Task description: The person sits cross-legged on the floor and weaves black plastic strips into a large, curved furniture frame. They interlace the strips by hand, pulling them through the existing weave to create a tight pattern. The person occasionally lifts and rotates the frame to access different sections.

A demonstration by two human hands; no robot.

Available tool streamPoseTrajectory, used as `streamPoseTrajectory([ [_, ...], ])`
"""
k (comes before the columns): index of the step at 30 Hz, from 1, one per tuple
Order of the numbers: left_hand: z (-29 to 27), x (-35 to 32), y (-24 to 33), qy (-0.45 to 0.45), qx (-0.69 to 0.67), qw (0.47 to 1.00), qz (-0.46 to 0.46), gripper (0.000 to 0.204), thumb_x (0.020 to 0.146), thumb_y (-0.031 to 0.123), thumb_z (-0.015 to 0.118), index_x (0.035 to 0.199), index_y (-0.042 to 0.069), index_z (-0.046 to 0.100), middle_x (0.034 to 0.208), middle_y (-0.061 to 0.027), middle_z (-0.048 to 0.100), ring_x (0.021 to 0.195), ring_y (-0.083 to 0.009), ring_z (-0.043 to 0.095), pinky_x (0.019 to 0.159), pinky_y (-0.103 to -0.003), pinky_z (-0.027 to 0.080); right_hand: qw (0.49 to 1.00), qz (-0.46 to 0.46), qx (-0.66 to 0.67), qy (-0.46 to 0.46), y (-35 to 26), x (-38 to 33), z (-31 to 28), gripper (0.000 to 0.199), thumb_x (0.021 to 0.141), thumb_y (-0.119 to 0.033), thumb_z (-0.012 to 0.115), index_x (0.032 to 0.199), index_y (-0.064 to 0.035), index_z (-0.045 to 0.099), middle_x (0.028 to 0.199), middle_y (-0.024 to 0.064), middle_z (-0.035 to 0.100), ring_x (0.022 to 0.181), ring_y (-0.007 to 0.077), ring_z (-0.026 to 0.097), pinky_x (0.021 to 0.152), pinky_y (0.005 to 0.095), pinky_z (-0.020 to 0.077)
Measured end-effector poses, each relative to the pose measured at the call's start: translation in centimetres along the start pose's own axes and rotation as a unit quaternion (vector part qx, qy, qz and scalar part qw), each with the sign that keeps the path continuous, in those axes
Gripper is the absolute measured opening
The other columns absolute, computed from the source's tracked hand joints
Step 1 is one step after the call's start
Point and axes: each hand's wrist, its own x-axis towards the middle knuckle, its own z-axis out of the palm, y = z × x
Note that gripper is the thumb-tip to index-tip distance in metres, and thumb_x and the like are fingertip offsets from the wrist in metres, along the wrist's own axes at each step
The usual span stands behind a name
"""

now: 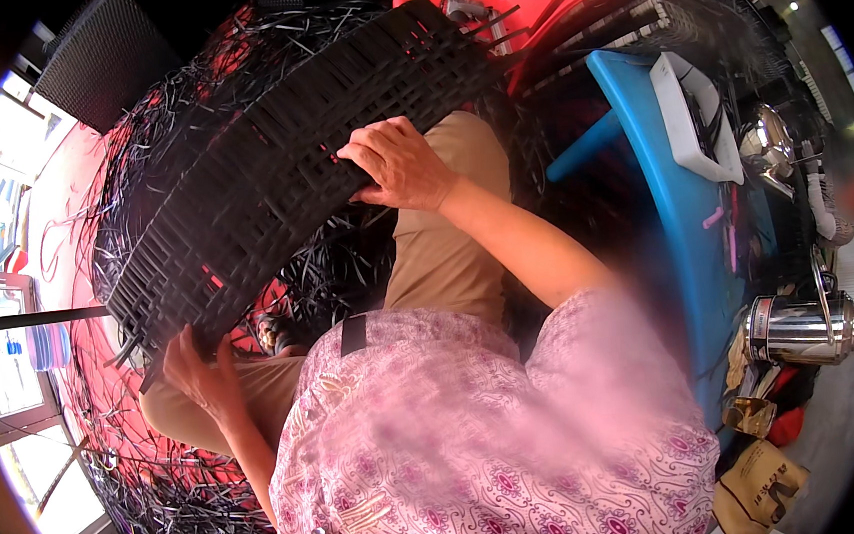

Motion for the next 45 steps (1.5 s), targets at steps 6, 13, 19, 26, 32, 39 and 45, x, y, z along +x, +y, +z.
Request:
streamPoseTrajectory([
  [6,0.2,0.0,0.1,0.0,-0.002,1.0,-0.003,0.06,0.079,0.024,0.079,0.133,0.008,0.058,0.128,-0.0144,0.052,0.121,-0.035,0.046,0.105,-0.049,0.035,0.995,0.049,-0.075,0.038,2.7,-1.6,-1.2,0.068,0.072,-0.044,0.079,0.127,-0.0129,0.056,0.128,0.0054,0.053,0.123,0.0263,0.049,0.104,0.0458,0.0358],
  [13,0.0,0.0,0.1,-0.002,0.0,1.0,-0.005,0.06,0.078,0.023,0.078,0.133,0.008,0.058,0.128,-0.0152,0.052,0.121,-0.0359,0.046,0.105,-0.049,0.035,0.992,0.087,-0.087,0.014,2.7,-1.8,-1.2,0.07,0.065,-0.034,0.086,0.124,-0.0154,0.054,0.124,0.0074,0.05,0.126,0.0282,0.047,0.105,0.0479,0.0348],
  [19,0.0,-0.1,0.2,-0.001,-0.002,1.0,-0.007,0.061,0.078,0.022,0.079,0.133,0.008,0.057,0.127,-0.0156,0.052,0.12,-0.0358,0.047,0.105,-0.049,0.035,0.989,0.111,-0.093,0.011,2.6,-2.0,-1.1,0.077,0.059,-0.033,0.089,0.125,-0.0158,0.054,0.12,0.007,0.051,0.121,0.0283,0.049,0.104,0.0478,0.0349],
  [26,0.1,0.2,0.2,0.005,-0.004,1.0,0.004,0.06,0.079,0.024,0.078,0.133,0.008,0.057,0.128,-0.0158,0.052,0.12,-0.0364,0.046,0.105,-0.049,0.035,0.99,0.104,-0.094,0.006,5.6,-2.6,-3.8,0.08,0.066,-0.038,0.085,0.134,-0.0135,0.051,0.135,0.0073,0.05,0.13,0.0289,0.046,0.107,0.0455,0.0344],
  [32,0.0,-0.2,-0.9,0.006,0.002,1.0,0.003,0.061,0.078,0.027,0.08,0.132,0.01,0.059,0.127,-0.0134,0.055,0.12,-0.0342,0.048,0.104,-0.048,0.036,0.986,0.073,-0.151,-0.023,8.1,-2.6,-4.0,0.067,0.067,-0.018,0.081,0.129,-0.0148,0.056,0.13,0.009,0.055,0.129,0.0306,0.049,0.102,0.0461,0.0405],
  [39,-0.5,1.0,1.0,-0.014,-0.054,0.998,-0.015,0.062,0.071,0.021,0.083,0.128,0.012,0.06,0.123,-0.013,0.054,0.118,-0.0352,0.048,0.102,-0.047,0.039,0.975,0.065,-0.211,-0.021,10.5,-5.1,-5.2,0.066,0.076,-0.027,0.079,0.136,-0.0165,0.055,0.134,0.0079,0.056,0.13,0.0282,0.051,0.108,0.0443,0.0382],
  [45,-2.6,1.1,-0.1,0.021,-0.115,0.993,-0.026,0.042,0.08,0.022,0.079,0.117,0.007,0.066,0.117,-0.0114,0.06,0.114,-0.0325,0.052,0.1,-0.044,0.04,0.975,0.088,-0.204,-0.021,10.9,-6.2,-4.8,0.063,0.082,-0.024,0.076,0.139,-0.0142,0.051,0.137,0.0092,0.054,0.132,0.0295,0.048,0.108,0.045,0.0381],
])
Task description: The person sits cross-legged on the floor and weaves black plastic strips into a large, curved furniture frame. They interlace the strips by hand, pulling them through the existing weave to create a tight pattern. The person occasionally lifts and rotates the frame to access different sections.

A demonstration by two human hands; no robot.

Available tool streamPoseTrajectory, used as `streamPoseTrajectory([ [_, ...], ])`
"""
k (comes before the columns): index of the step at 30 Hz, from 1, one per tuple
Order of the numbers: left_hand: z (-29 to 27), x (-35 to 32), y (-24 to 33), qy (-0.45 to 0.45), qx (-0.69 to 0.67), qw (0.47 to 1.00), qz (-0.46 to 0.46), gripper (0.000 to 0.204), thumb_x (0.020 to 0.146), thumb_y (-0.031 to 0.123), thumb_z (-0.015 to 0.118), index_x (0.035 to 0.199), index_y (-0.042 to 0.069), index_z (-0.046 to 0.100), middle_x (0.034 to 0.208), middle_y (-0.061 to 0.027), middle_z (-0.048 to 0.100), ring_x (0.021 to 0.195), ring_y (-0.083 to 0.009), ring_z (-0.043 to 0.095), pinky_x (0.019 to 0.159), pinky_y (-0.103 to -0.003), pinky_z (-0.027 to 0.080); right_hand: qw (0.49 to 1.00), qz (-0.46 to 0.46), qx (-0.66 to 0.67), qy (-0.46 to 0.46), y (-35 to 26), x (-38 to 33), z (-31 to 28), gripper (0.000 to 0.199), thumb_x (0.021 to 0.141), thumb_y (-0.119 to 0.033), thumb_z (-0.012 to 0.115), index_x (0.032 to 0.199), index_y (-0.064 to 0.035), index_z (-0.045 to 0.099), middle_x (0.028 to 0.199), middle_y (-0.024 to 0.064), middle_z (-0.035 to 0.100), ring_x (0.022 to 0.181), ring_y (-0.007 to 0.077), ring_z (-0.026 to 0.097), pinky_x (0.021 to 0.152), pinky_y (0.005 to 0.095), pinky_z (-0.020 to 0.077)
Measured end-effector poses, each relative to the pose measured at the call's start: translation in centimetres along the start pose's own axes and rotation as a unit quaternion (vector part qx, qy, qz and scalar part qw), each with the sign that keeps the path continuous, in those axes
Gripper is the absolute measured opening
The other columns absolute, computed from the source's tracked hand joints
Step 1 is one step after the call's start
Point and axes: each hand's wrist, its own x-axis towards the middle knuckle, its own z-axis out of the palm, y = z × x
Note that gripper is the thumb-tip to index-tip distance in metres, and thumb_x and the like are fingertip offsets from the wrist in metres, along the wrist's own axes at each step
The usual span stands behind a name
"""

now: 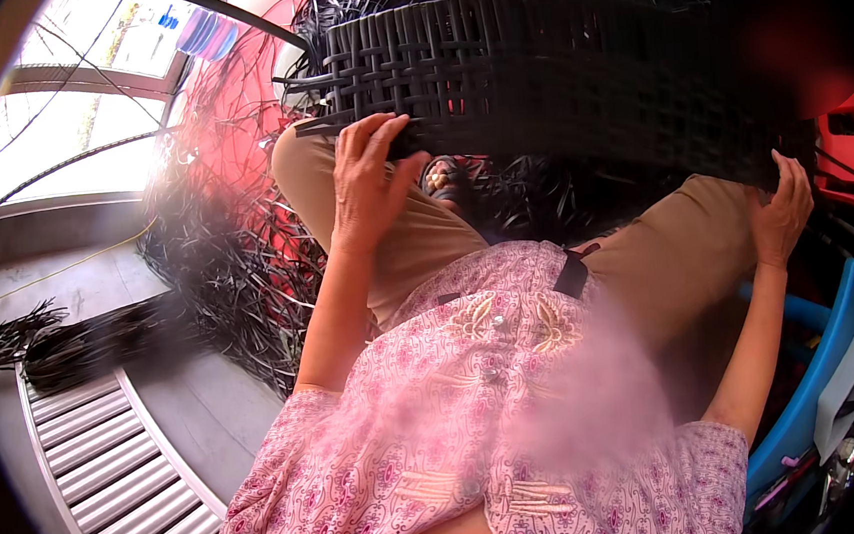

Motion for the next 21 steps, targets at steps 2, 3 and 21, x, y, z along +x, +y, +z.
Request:
streamPoseTrajectory([
  [2,-0.6,-0.1,-2.2,0.077,-0.025,0.996,-0.043,0.032,0.083,0.023,0.075,0.109,0.006,0.069,0.111,-0.0113,0.064,0.11,-0.0322,0.055,0.101,-0.044,0.041,1.0,0.013,0.012,0.012,0.3,0.0,1.4,0.065,0.081,-0.024,0.076,0.139,-0.0134,0.051,0.137,0.0088,0.054,0.133,0.0291,0.047,0.109,0.045,0.0377],
  [3,-1.4,0.5,-3.0,0.104,-0.006,0.992,-0.066,0.026,0.085,0.023,0.074,0.105,0.006,0.071,0.107,-0.0102,0.066,0.107,-0.0311,0.057,0.1,-0.043,0.042,1.0,0.017,0.017,0.013,0.4,0.0,1.8,0.066,0.081,-0.025,0.076,0.14,-0.0128,0.05,0.137,0.008,0.055,0.132,0.0287,0.047,0.109,0.045,0.0371],
  [21,-4.0,4.4,-13.2,-0.081,-0.216,0.947,-0.225,0.013,0.09,0.012,0.07,0.089,0.0,0.068,0.082,0.0011,0.059,0.078,-0.0077,0.055,0.074,-0.024,0.045,0.999,0.016,-0.027,0.028,-0.7,0.3,1.6,0.076,0.074,-0.028,0.079,0.142,-0.015,0.048,0.136,0.0072,0.053,0.131,0.0281,0.048,0.108,0.0456,0.0374],
])
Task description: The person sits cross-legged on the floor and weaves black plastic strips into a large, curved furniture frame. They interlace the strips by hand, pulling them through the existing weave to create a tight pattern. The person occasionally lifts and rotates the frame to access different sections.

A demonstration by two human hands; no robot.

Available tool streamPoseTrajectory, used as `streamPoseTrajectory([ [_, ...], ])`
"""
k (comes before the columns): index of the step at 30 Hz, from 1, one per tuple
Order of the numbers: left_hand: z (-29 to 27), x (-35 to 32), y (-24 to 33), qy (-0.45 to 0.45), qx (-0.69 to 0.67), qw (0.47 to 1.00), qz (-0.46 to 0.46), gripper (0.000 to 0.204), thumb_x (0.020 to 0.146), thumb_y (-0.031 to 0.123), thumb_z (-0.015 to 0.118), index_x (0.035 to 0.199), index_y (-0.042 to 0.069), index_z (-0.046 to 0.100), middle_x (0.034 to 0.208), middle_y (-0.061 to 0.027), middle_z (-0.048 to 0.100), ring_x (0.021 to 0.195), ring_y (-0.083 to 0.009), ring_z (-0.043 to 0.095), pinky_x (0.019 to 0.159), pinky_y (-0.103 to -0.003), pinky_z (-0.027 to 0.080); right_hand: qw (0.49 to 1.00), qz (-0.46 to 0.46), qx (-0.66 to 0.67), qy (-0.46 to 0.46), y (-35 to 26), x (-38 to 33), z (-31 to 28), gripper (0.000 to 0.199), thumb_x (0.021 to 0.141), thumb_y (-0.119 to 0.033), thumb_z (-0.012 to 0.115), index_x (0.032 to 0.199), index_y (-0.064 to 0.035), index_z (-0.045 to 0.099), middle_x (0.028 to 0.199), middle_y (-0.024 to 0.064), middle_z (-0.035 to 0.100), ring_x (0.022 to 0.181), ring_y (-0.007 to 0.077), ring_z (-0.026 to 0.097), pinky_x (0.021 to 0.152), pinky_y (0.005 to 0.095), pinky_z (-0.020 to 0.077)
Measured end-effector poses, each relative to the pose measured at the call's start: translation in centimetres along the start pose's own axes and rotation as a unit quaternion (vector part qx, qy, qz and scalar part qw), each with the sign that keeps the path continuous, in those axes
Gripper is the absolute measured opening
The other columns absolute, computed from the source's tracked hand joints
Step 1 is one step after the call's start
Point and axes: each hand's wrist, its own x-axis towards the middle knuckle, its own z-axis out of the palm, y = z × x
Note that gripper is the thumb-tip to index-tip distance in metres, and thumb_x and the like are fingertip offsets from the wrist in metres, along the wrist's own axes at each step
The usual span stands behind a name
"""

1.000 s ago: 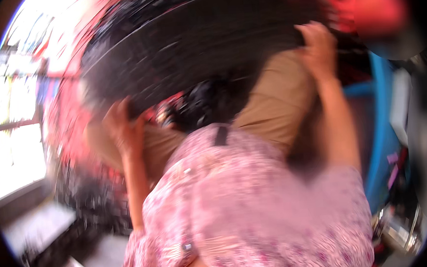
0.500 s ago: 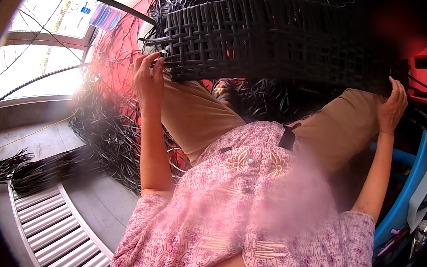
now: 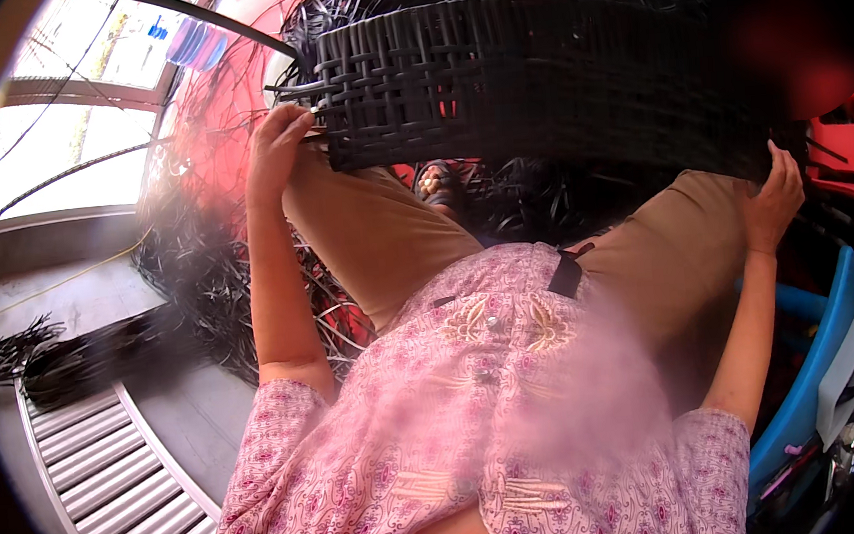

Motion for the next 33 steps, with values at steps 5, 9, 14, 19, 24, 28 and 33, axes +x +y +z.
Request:
streamPoseTrajectory([
  [5,-0.7,-0.2,1.2,0.051,0.056,0.997,-0.017,0.015,0.087,0.014,0.073,0.086,-0.001,0.071,0.08,-0.0013,0.064,0.079,-0.0085,0.059,0.073,-0.024,0.046,0.999,0.011,0.03,0.005,-1.4,0.7,-0.6,0.078,0.071,-0.025,0.079,0.142,-0.0166,0.048,0.137,0.0067,0.051,0.132,0.0281,0.046,0.108,0.0455,0.0362],
  [9,-0.2,-0.1,1.6,0.144,0.087,0.986,0.015,0.029,0.085,0.024,0.078,0.101,0.001,0.07,0.094,-0.0067,0.067,0.091,-0.0175,0.063,0.082,-0.031,0.049,1.0,0.019,0.019,-0.006,-1.5,0.6,-0.7,0.078,0.072,-0.027,0.08,0.142,-0.0171,0.047,0.138,0.0056,0.05,0.133,0.0268,0.045,0.108,0.0455,0.036],
  [14,-0.7,-2.7,1.4,0.26,0.172,0.949,0.053,0.045,0.083,0.032,0.08,0.116,0.005,0.067,0.111,-0.0118,0.065,0.109,-0.0294,0.061,0.094,-0.041,0.048,1.0,0.01,0.021,0.012,-1.5,0.4,-0.6,0.077,0.073,-0.029,0.079,0.142,-0.016,0.047,0.137,0.0063,0.051,0.132,0.0273,0.046,0.108,0.0456,0.0366],
  [19,-0.1,-4.4,1.0,0.133,0.275,0.94,0.153,0.015,0.083,0.019,0.077,0.093,0.009,0.074,0.111,-0.008,0.065,0.106,-0.0276,0.059,0.092,-0.038,0.048,0.998,-0.011,0.032,0.044,-1.7,0.8,-0.2,0.073,0.079,-0.042,0.074,0.141,-0.0137,0.05,0.136,0.0077,0.052,0.13,0.0286,0.048,0.107,0.0463,0.0368],
  [24,-0.1,-3.5,1.1,0.046,0.119,0.985,0.114,0.014,0.086,0.014,0.074,0.089,0.002,0.07,0.101,-0.0112,0.069,0.094,-0.0271,0.064,0.086,-0.035,0.048,0.999,-0.006,0.001,0.052,-1.4,0.5,-1.0,0.071,0.08,-0.046,0.072,0.14,-0.014,0.051,0.133,0.0099,0.054,0.129,0.0292,0.049,0.106,0.0462,0.0375],
  [28,-1.0,-4.1,0.9,0.018,0.041,0.998,0.051,0.011,0.089,0.008,0.069,0.088,-0.003,0.066,0.095,-0.0078,0.063,0.091,-0.0166,0.058,0.082,-0.029,0.044,0.999,0.001,0.035,0.025,-2.1,1.4,-1.0,0.075,0.07,-0.03,0.077,0.138,-0.0123,0.051,0.133,0.0124,0.053,0.128,0.0323,0.049,0.106,0.0463,0.0359],
  [33,-2.5,-4.0,-1.3,-0.008,-0.018,1.0,-0.001,0.013,0.092,0.008,0.065,0.084,0.0,0.06,0.103,-0.0068,0.061,0.099,-0.0143,0.054,0.09,-0.028,0.039,0.997,0.026,0.066,0.017,-2.0,1.7,-0.9,0.075,0.069,-0.029,0.078,0.137,-0.0125,0.051,0.132,0.0107,0.051,0.128,0.0314,0.047,0.106,0.0466,0.0347],
])
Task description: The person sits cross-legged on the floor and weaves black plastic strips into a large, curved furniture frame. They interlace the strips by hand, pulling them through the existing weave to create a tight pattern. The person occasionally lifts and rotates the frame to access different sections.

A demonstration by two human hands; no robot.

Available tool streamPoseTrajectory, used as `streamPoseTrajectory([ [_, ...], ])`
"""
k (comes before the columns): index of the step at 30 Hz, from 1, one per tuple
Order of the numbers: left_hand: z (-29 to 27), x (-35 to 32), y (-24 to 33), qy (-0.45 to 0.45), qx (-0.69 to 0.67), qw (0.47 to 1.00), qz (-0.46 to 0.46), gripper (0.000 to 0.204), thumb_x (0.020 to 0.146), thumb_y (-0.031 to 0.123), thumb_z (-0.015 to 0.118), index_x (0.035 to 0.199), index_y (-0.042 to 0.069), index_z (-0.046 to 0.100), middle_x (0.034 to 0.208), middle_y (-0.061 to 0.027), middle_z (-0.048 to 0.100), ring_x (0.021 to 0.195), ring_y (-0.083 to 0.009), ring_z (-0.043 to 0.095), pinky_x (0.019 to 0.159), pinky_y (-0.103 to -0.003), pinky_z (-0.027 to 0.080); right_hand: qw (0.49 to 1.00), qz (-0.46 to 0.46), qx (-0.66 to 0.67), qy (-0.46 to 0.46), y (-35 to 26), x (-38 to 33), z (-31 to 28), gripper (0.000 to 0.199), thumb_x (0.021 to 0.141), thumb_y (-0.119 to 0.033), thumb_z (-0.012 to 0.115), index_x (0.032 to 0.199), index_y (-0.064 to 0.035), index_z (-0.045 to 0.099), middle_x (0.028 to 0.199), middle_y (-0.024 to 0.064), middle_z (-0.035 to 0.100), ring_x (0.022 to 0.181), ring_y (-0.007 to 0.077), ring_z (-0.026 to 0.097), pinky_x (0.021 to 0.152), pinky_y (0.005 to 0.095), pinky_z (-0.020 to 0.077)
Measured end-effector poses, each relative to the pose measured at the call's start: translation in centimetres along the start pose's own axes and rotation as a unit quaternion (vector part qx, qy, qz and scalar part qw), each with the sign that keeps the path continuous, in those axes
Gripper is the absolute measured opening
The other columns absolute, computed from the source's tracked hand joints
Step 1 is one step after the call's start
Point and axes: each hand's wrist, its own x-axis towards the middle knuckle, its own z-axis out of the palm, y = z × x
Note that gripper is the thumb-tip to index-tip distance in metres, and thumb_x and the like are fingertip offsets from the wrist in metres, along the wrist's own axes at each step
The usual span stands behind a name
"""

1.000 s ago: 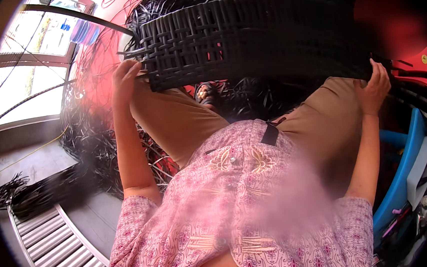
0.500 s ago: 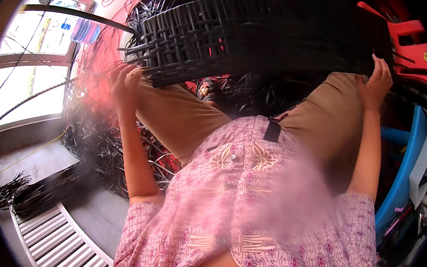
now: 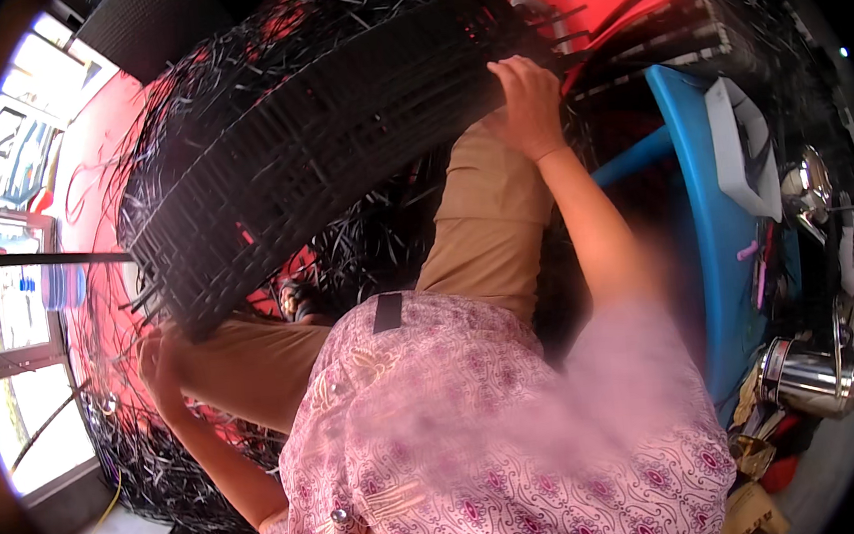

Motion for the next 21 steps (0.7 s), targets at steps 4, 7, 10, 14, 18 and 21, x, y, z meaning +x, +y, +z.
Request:
streamPoseTrajectory([
  [4,0.2,0.9,0.6,-0.001,-0.012,1.0,0.009,0.015,0.092,0.01,0.067,0.083,0.0,0.06,0.102,-0.0061,0.061,0.098,-0.0144,0.053,0.088,-0.028,0.039,1.0,0.008,0.011,0.013,0.9,-0.5,-0.4,0.077,0.067,-0.029,0.079,0.137,-0.0127,0.051,0.132,0.0087,0.05,0.131,0.0302,0.045,0.108,0.0463,0.0328],
  [7,-0.6,0.9,-0.6,-0.017,-0.001,1.0,0.002,0.017,0.092,0.011,0.067,0.081,0.0,0.061,0.103,-0.0063,0.061,0.097,-0.0145,0.053,0.087,-0.028,0.039,1.0,0.02,0.017,0.0,0.7,-1.1,-1.5,0.077,0.065,-0.028,0.078,0.136,-0.0129,0.051,0.132,0.0078,0.051,0.131,0.0296,0.045,0.108,0.0461,0.0325],
  [10,-0.8,1.3,-1.4,-0.004,0.029,1.0,0.008,0.018,0.092,0.012,0.068,0.079,0.0,0.061,0.101,-0.0073,0.062,0.095,-0.0155,0.054,0.087,-0.029,0.041,0.999,0.019,0.019,0.031,0.2,-0.5,-1.9,0.075,0.057,-0.021,0.081,0.128,-0.013,0.055,0.125,0.0081,0.054,0.124,0.0294,0.05,0.099,0.0454,0.0397],
  [14,-0.2,2.0,-1.0,-0.005,0.094,0.995,0.035,0.018,0.094,0.017,0.066,0.088,0.0,0.065,0.1,-0.0105,0.064,0.093,-0.0215,0.058,0.085,-0.034,0.044,0.999,0.032,0.024,0.025,0.3,-1.0,-2.1,0.075,0.058,-0.022,0.083,0.128,-0.014,0.055,0.125,0.0067,0.054,0.125,0.0285,0.049,0.1,0.0452,0.0388],
  [18,0.8,2.2,-0.2,-0.019,0.306,0.941,0.142,0.033,0.099,0.03,0.059,0.11,0.001,0.067,0.102,-0.0181,0.067,0.097,-0.0348,0.062,0.086,-0.043,0.046,0.999,0.034,0.026,0.024,-0.2,-0.8,-2.3,0.076,0.06,-0.024,0.084,0.129,-0.0137,0.053,0.125,0.0069,0.053,0.124,0.0285,0.049,0.101,0.0453,0.0375],
  [21,4.2,3.5,1.1,-0.012,0.311,0.935,0.167,0.051,0.099,0.046,0.051,0.112,-0.001,0.066,0.104,-0.0229,0.067,0.099,-0.0412,0.061,0.087,-0.048,0.045,0.998,0.036,0.024,0.045,-0.2,-1.1,-2.1,0.074,0.063,-0.027,0.083,0.129,-0.0131,0.053,0.125,0.0073,0.052,0.124,0.0288,0.049,0.1,0.0454,0.037],
])
